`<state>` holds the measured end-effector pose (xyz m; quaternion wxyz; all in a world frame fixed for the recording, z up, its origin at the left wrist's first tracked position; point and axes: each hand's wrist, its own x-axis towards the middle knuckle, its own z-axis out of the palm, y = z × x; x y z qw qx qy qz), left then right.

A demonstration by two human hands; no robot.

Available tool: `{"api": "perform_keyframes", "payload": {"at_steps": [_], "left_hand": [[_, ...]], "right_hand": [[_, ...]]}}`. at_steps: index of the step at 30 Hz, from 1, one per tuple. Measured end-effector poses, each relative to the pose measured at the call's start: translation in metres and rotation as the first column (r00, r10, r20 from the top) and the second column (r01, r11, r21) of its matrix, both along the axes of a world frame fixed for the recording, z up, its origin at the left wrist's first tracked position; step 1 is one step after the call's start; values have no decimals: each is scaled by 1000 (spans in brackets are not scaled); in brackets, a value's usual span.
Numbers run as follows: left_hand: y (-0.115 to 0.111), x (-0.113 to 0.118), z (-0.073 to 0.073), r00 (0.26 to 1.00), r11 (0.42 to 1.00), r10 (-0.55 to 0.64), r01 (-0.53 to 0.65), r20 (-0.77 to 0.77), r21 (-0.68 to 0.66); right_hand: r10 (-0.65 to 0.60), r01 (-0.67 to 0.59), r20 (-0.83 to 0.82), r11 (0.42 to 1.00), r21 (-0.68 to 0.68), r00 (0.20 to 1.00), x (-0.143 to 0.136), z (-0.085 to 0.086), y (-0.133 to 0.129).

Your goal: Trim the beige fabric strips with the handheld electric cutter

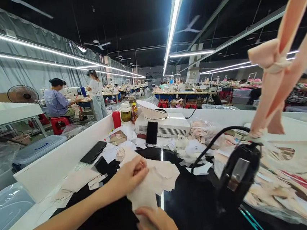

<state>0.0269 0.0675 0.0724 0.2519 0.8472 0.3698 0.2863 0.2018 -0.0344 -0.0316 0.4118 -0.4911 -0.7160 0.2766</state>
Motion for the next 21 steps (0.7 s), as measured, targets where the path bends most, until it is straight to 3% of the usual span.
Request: {"api": "perform_keyframes", "payload": {"at_steps": [1, 3, 5, 8, 11, 14, 16, 18, 21], "left_hand": [[11, 0, 6, 998, 999, 41, -41, 39, 2], [33, -3, 15, 987, 992, 126, -128, 99, 8], [55, -9, 17, 968, 977, 209, -213, 140, 12], [84, -18, 5, 943, 954, 299, -299, 144, -18], [100, -22, -19, 932, 935, 351, -344, 87, -90], [104, -27, -41, 929, 918, 370, -363, 15, -160], [102, -38, -45, 926, 907, 378, -375, -25, -192], [97, -60, -40, 920, 897, 386, -392, -68, -205], [81, -109, -21, 896, 885, 408, -436, -176, -165]], "right_hand": [[-19, 19, -2, 1000, -14, 1000, 2, 7, 10], [-178, 179, -29, 984, 22, 984, 10, 22, 31], [-274, 275, -27, 961, 41, 961, 23, 35, 54], [-385, 383, 5, 921, 66, 923, 43, 45, 88], [-421, 415, 37, 903, 112, 906, 52, 40, 112], [-413, 398, 84, 904, 157, 907, 50, 29, 118], [-405, 382, 104, 905, 188, 908, 44, 24, 112], [-380, 352, 112, 912, 213, 918, 40, 22, 103], [-317, 286, 109, 929, 233, 942, 36, 20, 90]]}}
